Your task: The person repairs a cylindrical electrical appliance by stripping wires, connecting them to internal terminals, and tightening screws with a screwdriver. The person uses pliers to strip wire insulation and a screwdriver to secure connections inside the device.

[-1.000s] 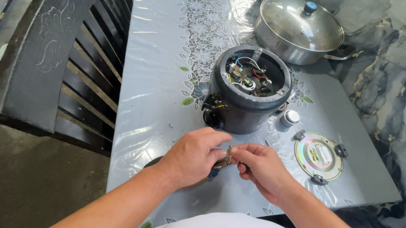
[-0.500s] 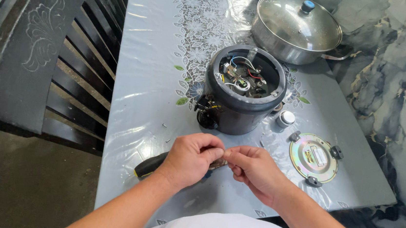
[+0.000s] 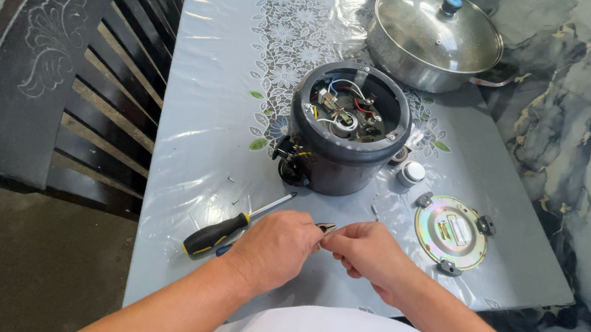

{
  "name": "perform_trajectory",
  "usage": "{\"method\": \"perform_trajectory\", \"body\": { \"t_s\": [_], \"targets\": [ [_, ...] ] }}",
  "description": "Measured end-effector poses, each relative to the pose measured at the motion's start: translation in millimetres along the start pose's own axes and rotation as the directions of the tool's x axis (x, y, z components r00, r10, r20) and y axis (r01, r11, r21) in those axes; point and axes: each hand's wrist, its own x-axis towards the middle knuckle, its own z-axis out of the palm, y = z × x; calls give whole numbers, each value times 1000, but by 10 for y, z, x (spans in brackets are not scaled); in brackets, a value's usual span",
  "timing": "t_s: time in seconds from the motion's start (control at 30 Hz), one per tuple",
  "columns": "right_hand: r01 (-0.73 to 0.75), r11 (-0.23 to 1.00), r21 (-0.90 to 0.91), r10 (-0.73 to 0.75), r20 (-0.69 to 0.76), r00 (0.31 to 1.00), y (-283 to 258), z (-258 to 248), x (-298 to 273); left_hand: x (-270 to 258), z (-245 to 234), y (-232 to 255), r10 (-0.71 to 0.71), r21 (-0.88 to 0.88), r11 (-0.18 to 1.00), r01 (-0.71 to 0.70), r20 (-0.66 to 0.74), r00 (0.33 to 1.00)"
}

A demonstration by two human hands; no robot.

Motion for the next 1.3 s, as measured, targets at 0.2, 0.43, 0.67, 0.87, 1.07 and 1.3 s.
{"method": "perform_trajectory", "body": {
  "t_s": [0.2,0.43,0.67,0.87,1.07,1.3],
  "targets": [
    [158,889,-429,-222,-102,970,44,-20,-20,115,201,57,-151,68,987,147,59,987],
    [160,939,-303,-212,-148,966,36,-130,7,230,299,146,-334,-98,940,327,-70,940],
    [146,982,122,-140,-61,988,13,-246,-33,301,418,205,-485,-428,818,384,-155,861],
    [138,983,121,-135,-33,990,-15,-311,-40,368,488,170,-647,-650,563,510,37,762],
    [122,980,160,-126,15,992,-24,-336,17,376,411,227,-700,-694,475,541,75,710],
    [244,969,-29,-245,-27,969,-82,-308,39,424,403,310,-834,-820,195,538,150,531]
  ]
}}
